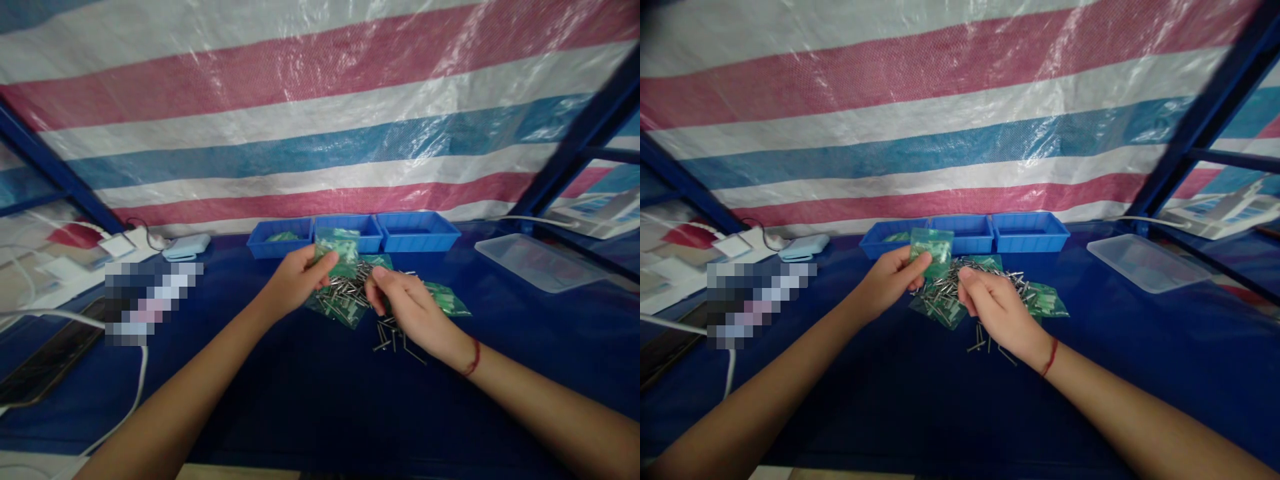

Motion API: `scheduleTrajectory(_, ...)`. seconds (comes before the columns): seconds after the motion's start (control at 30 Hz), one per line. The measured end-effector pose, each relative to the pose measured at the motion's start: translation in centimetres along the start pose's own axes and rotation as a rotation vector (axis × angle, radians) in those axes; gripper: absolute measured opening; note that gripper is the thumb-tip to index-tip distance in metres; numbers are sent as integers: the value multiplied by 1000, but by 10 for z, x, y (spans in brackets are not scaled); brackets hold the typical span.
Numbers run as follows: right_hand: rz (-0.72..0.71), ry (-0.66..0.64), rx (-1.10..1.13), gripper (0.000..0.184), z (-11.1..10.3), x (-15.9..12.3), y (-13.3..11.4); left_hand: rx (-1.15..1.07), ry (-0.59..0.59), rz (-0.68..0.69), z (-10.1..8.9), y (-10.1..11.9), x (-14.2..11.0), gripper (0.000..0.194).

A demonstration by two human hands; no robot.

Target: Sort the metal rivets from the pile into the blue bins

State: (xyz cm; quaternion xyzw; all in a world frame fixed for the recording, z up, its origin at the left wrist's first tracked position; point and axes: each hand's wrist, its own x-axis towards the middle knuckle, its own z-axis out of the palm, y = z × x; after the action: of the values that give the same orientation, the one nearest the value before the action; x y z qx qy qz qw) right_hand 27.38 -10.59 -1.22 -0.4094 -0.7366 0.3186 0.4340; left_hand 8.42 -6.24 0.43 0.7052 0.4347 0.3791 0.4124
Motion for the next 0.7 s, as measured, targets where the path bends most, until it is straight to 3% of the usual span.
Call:
scheduleTrajectory(0.07, 6, 15, 20, 52, 0, 1, 0, -51, 282, -108, -21, -8, 11, 32)
scheduleTrajectory(0.1, 9, 24, 28, 52, 0, 1, 0, -57, 340, -142, -32, -13, 16, 30)
scheduleTrajectory(0.2, 15, 34, 40, 51, -2, 2, -1, -29, 376, -243, -63, -28, 25, 24)
scheduleTrajectory(0.3, 17, 41, 40, 50, -4, 2, -2, 24, 338, -350, -77, -39, 26, 23)
scheduleTrajectory(0.43, 29, 106, -6, 47, -7, 4, -2, 125, 363, -379, -72, -42, 24, 26)
scheduleTrajectory(0.57, 12, 122, -81, 43, -10, 5, 0, 263, 385, -281, -60, -31, 20, 25)
scheduleTrajectory(0.67, -116, -94, -252, 33, -10, 4, 2, 354, 216, -155, -47, -19, 12, 18)
scheduleTrajectory(0.7, -181, -189, -344, 28, -10, 4, 2, 446, 61, -72, -42, -15, 8, 18)
